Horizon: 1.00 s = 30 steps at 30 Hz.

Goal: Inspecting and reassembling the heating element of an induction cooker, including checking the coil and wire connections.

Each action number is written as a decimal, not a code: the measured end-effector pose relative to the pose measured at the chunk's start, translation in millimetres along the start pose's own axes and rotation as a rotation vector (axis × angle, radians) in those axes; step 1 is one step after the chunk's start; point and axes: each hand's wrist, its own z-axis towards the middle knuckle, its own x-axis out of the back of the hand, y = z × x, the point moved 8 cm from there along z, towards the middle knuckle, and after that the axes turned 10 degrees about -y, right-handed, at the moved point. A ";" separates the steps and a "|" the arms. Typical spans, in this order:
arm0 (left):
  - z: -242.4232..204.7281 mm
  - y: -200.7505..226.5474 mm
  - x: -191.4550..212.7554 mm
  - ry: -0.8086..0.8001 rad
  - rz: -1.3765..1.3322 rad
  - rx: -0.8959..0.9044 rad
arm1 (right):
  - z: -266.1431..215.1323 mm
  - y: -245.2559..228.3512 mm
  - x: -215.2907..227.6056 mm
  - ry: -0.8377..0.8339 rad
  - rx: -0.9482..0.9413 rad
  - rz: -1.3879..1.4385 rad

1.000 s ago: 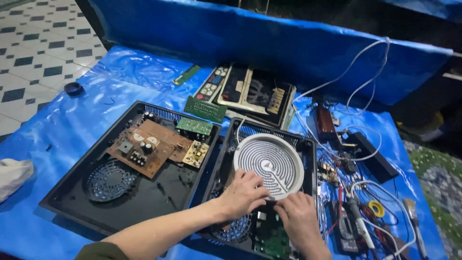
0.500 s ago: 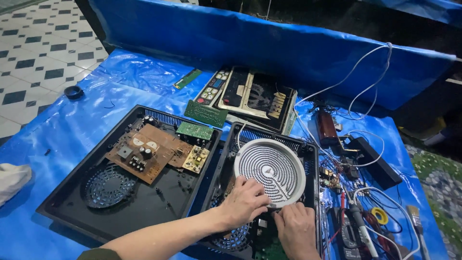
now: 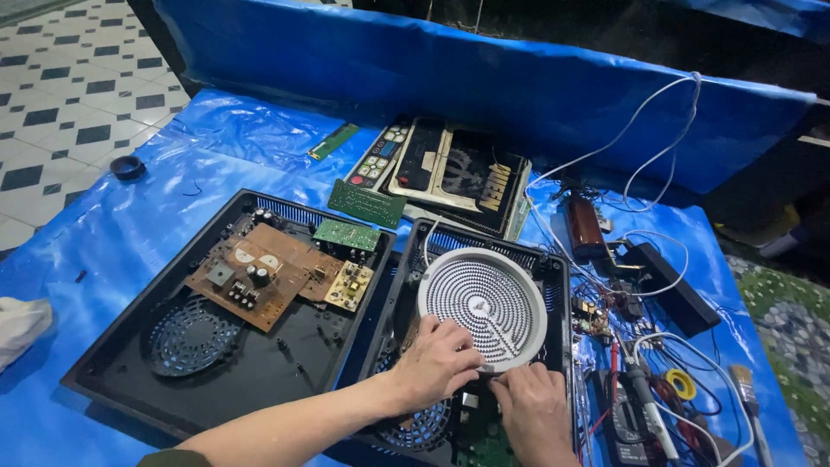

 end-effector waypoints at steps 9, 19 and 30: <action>-1.4 1.5 3.2 0.033 -0.012 -0.013 | 2.5 -0.1 1.4 -0.038 -0.071 -0.008; -1.2 0.7 1.2 0.036 0.010 -0.007 | 2.1 3.2 -0.2 -0.043 -0.003 0.041; -1.5 2.9 4.3 0.055 0.003 -0.009 | -0.2 0.6 6.0 0.006 -0.015 0.045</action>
